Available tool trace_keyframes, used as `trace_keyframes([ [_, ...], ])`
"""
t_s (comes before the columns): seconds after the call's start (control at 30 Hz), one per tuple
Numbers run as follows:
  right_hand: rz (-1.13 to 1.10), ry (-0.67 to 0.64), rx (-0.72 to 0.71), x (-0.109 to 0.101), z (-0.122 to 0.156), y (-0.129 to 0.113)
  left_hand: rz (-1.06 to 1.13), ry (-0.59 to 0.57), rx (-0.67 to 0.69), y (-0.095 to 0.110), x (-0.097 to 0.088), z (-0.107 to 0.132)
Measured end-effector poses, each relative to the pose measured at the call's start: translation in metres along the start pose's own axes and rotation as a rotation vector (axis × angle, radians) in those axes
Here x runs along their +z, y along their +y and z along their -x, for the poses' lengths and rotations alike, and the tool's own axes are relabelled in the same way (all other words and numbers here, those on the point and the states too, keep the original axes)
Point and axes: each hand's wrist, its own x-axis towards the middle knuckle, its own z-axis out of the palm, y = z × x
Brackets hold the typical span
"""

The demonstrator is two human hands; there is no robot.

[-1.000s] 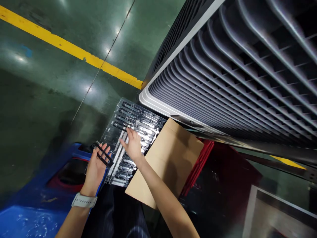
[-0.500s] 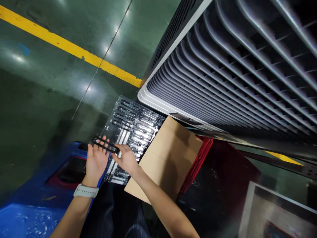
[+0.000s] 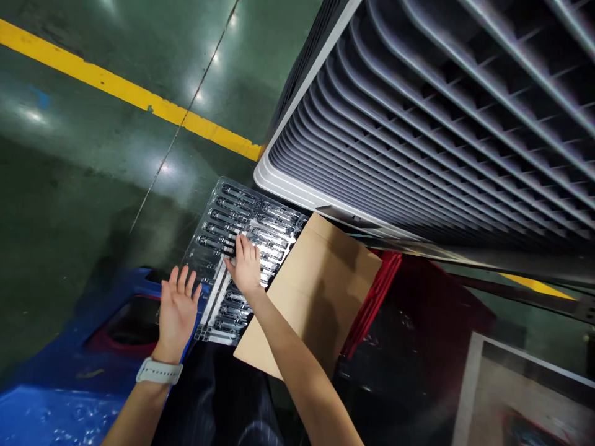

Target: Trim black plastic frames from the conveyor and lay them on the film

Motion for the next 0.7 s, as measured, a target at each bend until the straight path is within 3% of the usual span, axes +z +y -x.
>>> trace_keyframes([
  [0.23, 0.05, 0.009, -0.058, 0.032, -0.008, 0.002, -0.066, -0.012, -0.054, -0.019, -0.015, 0.014],
  [0.33, 0.012, 0.012, -0.035, 0.024, -0.004, 0.0, -0.106, -0.022, -0.069, -0.02, -0.016, 0.026],
  [0.4, -0.048, 0.026, 0.021, 0.012, 0.017, -0.005, -0.139, -0.037, -0.086, -0.02, -0.016, 0.039],
  [0.5, -0.197, 0.091, 0.193, -0.011, 0.088, -0.018, -0.206, -0.082, -0.135, -0.019, -0.017, 0.068],
  [0.6, -0.356, 0.201, 0.386, -0.036, 0.195, -0.04, -0.322, -0.162, -0.24, -0.015, -0.018, 0.109],
  [0.7, -0.427, 0.363, 0.507, -0.068, 0.306, -0.062, -0.488, -0.319, -0.366, -0.013, -0.018, 0.154],
])
